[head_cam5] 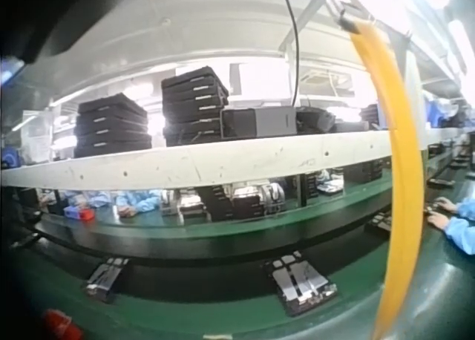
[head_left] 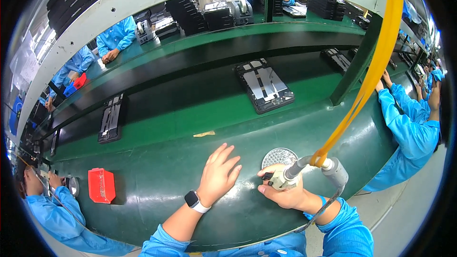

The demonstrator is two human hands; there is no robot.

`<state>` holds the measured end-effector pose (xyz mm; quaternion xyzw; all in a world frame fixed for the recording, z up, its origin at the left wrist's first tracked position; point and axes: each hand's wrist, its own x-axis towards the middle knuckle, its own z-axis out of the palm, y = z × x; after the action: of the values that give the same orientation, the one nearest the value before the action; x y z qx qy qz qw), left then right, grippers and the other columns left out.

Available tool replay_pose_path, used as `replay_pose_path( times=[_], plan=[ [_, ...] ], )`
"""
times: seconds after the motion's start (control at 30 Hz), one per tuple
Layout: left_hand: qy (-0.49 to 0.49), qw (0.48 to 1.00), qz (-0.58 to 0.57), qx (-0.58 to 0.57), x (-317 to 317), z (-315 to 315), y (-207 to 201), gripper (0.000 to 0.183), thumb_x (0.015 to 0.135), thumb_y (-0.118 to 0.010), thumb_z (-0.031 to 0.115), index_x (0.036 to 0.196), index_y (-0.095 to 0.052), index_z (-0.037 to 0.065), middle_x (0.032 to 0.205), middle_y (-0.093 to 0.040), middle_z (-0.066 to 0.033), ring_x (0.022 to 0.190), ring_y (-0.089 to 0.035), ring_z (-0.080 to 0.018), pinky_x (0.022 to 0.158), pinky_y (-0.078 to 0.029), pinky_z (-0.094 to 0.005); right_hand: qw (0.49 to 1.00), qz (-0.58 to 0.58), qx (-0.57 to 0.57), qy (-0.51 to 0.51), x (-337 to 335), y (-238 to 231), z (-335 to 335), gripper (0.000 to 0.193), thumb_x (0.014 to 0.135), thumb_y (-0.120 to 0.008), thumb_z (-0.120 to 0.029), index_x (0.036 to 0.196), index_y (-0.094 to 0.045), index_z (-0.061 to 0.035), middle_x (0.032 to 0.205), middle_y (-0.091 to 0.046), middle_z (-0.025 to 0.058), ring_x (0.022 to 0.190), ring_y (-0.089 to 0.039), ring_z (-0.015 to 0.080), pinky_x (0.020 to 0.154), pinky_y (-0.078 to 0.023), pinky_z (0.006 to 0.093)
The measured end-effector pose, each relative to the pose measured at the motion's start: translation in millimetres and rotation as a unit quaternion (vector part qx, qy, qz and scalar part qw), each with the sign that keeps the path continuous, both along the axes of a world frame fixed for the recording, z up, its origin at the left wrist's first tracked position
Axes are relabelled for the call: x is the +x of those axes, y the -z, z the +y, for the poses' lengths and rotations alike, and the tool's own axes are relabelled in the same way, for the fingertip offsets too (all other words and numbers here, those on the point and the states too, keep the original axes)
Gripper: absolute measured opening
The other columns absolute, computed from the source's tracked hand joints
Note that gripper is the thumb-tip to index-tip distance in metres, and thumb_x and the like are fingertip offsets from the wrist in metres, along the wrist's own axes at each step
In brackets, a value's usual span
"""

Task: The person assembles internal components of a tablet-sized electronic device by securing an internal ribbon cable into a device housing with a specialized handheld assembly tool, then uses a pneumatic heat tool on the tablet frame.

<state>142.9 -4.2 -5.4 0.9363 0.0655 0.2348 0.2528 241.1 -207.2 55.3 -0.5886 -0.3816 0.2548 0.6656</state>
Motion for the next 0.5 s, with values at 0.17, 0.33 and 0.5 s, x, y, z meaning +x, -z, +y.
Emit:
replay_pose_path(
  times=[0.17,0.33,0.5],
  plan=[
    [-0.001,1.0,0.001,0.003,0.5,-0.7,-1.8,0.023,0.089,-0.071,0.019,0.106,-0.074,0.004,0.132,-0.062,-0.0183,0.133,-0.052,-0.0388,0.106,-0.045,-0.0495,1.0,0.014,-0.003,-0.001,0.3,-2.4,-1.4,0.032,0.079,-0.078,0.005,0.109,-0.068,-0.0014,0.079,-0.066,0.0006,0.07,-0.061,0.0057,0.062,-0.048,0.0227],
    [-0.003,1.0,0.006,0.002,2.5,-1.7,-2.0,0.023,0.089,-0.071,0.02,0.106,-0.074,0.004,0.133,-0.062,-0.0183,0.133,-0.052,-0.0389,0.107,-0.044,-0.0494,1.0,-0.002,-0.017,0.008,3.0,-4.7,-3.2,0.031,0.078,-0.079,0.004,0.107,-0.07,-0.0015,0.081,-0.067,0.0009,0.071,-0.062,0.0062,0.063,-0.049,0.0231],
    [-0.002,1.0,0.007,0.0,3.1,-3.2,-3.5,0.024,0.089,-0.071,0.019,0.106,-0.074,0.004,0.132,-0.063,-0.0187,0.133,-0.052,-0.0391,0.107,-0.045,-0.0494,0.999,-0.038,-0.025,0.008,5.2,-3.8,-4.9,0.032,0.078,-0.08,0.004,0.108,-0.07,-0.0017,0.081,-0.067,0.0009,0.071,-0.062,0.0064,0.063,-0.049,0.0231]
  ],
)
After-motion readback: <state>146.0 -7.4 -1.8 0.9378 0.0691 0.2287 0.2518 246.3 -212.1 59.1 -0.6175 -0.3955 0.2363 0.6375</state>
